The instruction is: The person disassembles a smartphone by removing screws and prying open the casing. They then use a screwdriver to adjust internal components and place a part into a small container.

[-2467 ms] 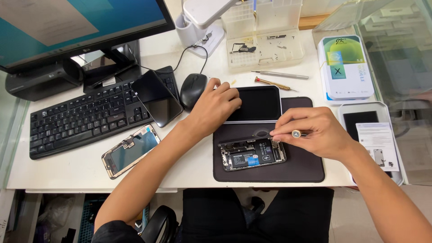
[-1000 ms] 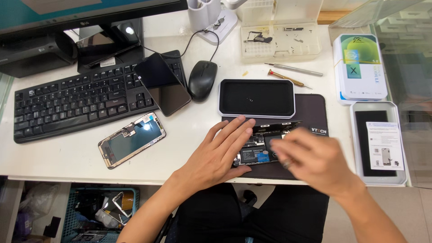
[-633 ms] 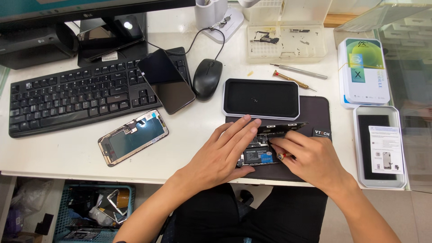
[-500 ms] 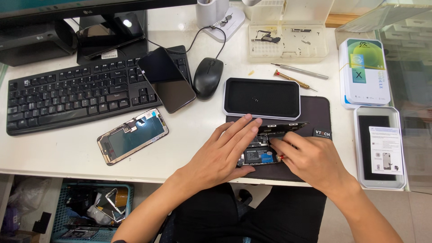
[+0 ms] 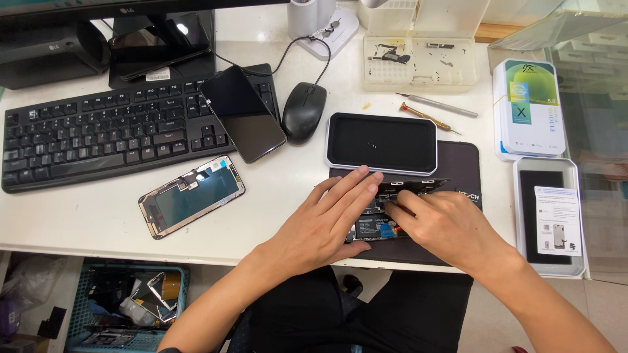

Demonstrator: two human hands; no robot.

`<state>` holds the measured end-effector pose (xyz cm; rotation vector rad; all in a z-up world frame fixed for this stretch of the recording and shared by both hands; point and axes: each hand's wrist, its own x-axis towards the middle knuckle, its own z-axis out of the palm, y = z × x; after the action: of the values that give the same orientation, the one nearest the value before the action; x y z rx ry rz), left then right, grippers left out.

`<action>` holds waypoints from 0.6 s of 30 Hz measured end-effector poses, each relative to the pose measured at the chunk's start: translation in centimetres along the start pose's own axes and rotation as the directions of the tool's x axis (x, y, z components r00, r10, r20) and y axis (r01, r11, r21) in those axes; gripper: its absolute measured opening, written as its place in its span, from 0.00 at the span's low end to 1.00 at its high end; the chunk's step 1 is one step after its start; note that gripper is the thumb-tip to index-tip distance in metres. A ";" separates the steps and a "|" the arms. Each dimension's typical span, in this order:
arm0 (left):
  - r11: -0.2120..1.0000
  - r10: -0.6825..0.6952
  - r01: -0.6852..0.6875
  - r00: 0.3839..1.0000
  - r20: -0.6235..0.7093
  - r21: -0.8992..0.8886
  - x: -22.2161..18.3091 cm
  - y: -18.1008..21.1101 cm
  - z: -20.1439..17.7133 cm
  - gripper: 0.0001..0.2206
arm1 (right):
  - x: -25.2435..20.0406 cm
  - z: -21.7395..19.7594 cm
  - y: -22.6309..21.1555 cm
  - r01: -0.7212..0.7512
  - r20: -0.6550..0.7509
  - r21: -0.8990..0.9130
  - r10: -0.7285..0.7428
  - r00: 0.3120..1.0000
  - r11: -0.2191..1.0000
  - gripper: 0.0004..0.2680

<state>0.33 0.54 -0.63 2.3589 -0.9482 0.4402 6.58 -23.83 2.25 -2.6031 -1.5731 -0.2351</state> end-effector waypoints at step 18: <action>1.000 0.000 0.000 1.000 -0.003 0.007 -0.1 0.0 0.2 0.47 | 0.0 0.8 -1.4 0.243 0.127 -0.322 -0.213 0.969 0.915 0.02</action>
<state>0.34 0.46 -0.88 2.3636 -0.9470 0.4485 5.39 -22.99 1.44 -2.6957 -2.0348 -0.4469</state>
